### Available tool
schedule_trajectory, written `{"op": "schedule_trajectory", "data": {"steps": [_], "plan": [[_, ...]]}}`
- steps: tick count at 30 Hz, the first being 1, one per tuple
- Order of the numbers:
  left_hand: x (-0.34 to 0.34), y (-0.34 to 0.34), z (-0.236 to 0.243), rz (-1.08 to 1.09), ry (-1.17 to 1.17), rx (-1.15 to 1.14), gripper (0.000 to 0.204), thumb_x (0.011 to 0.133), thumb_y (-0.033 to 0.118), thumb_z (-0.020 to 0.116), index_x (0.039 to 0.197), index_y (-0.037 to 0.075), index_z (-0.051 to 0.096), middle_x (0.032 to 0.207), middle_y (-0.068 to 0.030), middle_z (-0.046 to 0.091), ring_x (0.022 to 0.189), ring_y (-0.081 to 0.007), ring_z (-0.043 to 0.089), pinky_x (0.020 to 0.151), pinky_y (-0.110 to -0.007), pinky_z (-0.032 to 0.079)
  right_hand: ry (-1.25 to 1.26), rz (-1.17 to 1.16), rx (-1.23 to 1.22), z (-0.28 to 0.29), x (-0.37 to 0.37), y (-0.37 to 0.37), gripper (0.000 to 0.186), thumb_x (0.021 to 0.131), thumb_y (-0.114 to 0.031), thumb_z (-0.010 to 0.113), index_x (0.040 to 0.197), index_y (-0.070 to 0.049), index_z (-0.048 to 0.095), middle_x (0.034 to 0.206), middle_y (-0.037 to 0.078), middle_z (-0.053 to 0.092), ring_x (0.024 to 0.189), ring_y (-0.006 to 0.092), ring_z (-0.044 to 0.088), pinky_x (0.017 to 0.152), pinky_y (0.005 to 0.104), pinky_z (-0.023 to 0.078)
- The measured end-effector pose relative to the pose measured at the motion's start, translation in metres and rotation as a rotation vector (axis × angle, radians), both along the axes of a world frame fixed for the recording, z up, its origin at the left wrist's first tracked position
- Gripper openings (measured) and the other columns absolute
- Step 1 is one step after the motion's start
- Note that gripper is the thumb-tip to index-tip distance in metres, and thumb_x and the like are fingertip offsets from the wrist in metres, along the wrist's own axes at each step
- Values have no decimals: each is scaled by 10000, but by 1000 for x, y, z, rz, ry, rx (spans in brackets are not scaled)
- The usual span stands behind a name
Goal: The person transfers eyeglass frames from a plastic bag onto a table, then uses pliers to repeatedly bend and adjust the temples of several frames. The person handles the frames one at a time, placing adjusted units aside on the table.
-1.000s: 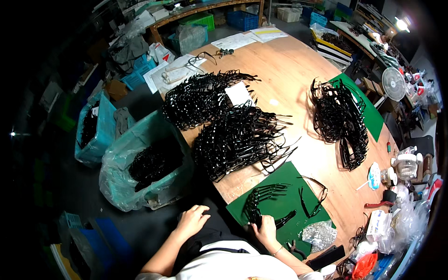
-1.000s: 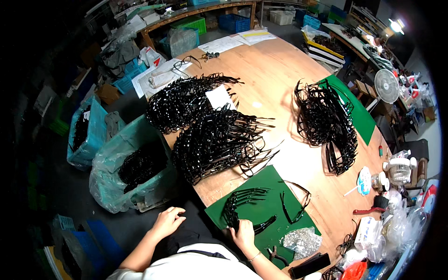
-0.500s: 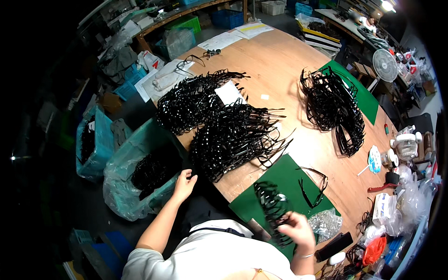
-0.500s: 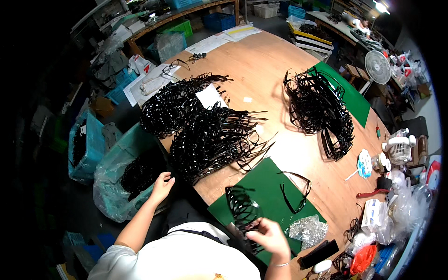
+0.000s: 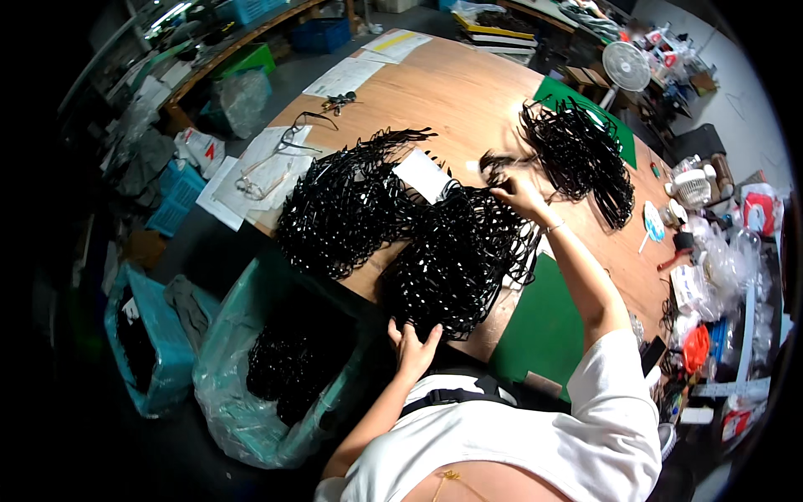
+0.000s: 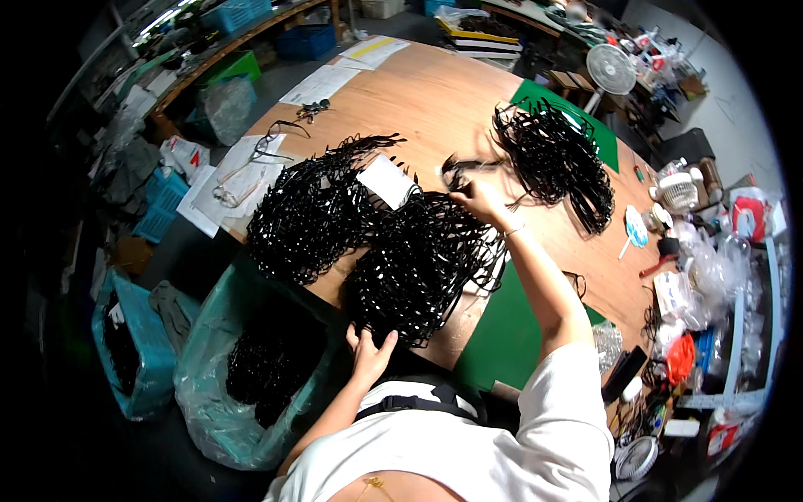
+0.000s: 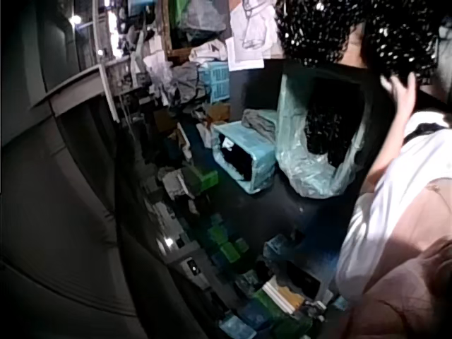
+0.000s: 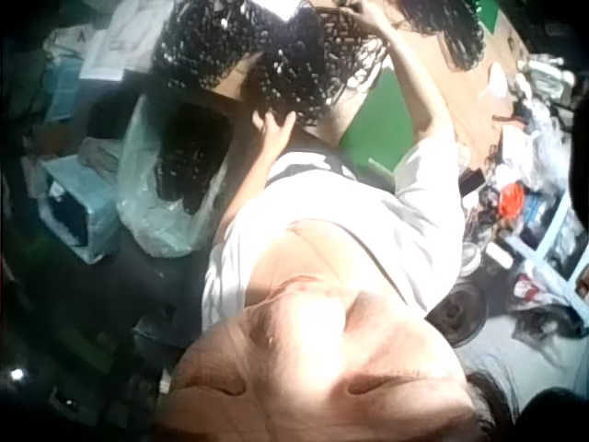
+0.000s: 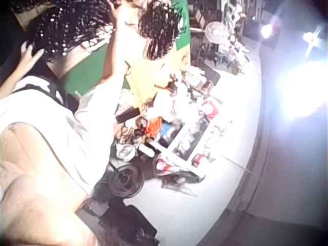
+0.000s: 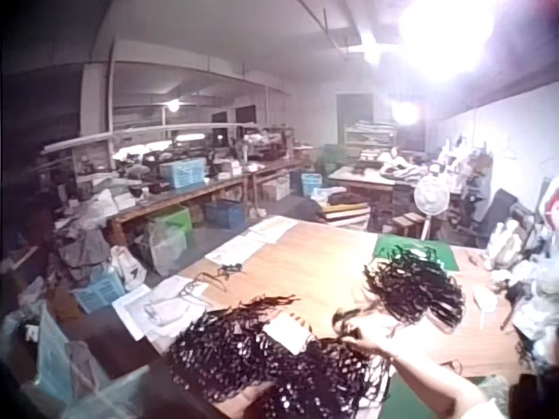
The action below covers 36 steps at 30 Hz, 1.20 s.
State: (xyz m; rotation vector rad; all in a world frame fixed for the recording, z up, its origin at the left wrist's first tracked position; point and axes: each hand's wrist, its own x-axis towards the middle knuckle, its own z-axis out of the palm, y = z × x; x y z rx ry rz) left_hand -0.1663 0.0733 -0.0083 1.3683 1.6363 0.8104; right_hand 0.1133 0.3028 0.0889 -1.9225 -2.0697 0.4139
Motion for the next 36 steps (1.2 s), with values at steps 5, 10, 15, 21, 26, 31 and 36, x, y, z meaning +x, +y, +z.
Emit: {"op": "schedule_trajectory", "data": {"steps": [5, 10, 15, 21, 26, 31, 36], "plan": [[-10, 10, -3, 3, 100, -53, 763, 751, 524, 548, 1252, -8, 328, 1332, -349, -16, 1247, -456, 27, 1017, -475, 108, 206, 87, -330, 15, -57, -30, 653, 811, -528, 470, 1031, 87, 483, 973, 218, 566, 907, 265, 547, 789, 355, 431], [14, 31, 27, 146, -359, -18, 775, 754, 396, 608, 1256, -62, 236, 1297, -279, 206, 1205, -382, 198, 999, -444, 176, 369, 83, -252, 2, -58, -74, 773, 728, -525, 589, 1160, 72, 357, 1060, 260, 519, 1034, 321, 503, 864, 361, 405], [6, 37, 53, 263, 56, 109, 740, 699, 361, 681, 1181, -65, 315, 1156, -210, 352, 1094, -314, 332, 945, -411, 264, 570, 153, -106, -3, -82, -130, 734, 712, -351, 661, 1234, 25, 308, 1110, 219, 511, 1034, 331, 508, 902, 363, 382], [4, 53, 36, 381, -453, 118, 599, 669, 252, 741, 1070, -52, 414, 999, -118, 532, 887, -181, 523, 795, -298, 429, 853, 288, -573, -13, -65, -95, 691, 729, -335, 665, 1221, 37, 353, 1133, 151, 508, 1049, 229, 481, 919, 314, 357], [8, 64, 21, 475, -598, 44, 444, 682, 117, 688, 1026, -28, 448, 955, -86, 552, 827, -151, 536, 753, -276, 445, 814, 369, -531, -19, -62, -92, 675, 726, -301, 663, 1222, 28, 342, 1109, 170, 510, 1043, 232, 481, 904, 314, 367], [-23, 52, 67, 423, -491, 203, 545, 654, 51, 647, 1123, -15, 379, 1049, -93, 498, 926, -165, 497, 843, -294, 394, 1110, 107, -615, 31, -101, -134, 522, 694, -102, 695, 1138, -18, 434, 1062, 59, 510, 967, 157, 463, 856, 295, 392], [-103, 45, 59, 495, -441, 494, 647, 594, 107, 695, 1134, -27, 365, 1111, -148, 403, 993, -235, 446, 867, -342, 372, 837, 167, -453, 41, -178, -159, 426, 683, -90, 695, 1034, -10, 467, 870, 21, 537, 780, 126, 484, 718, 260, 421]]}}
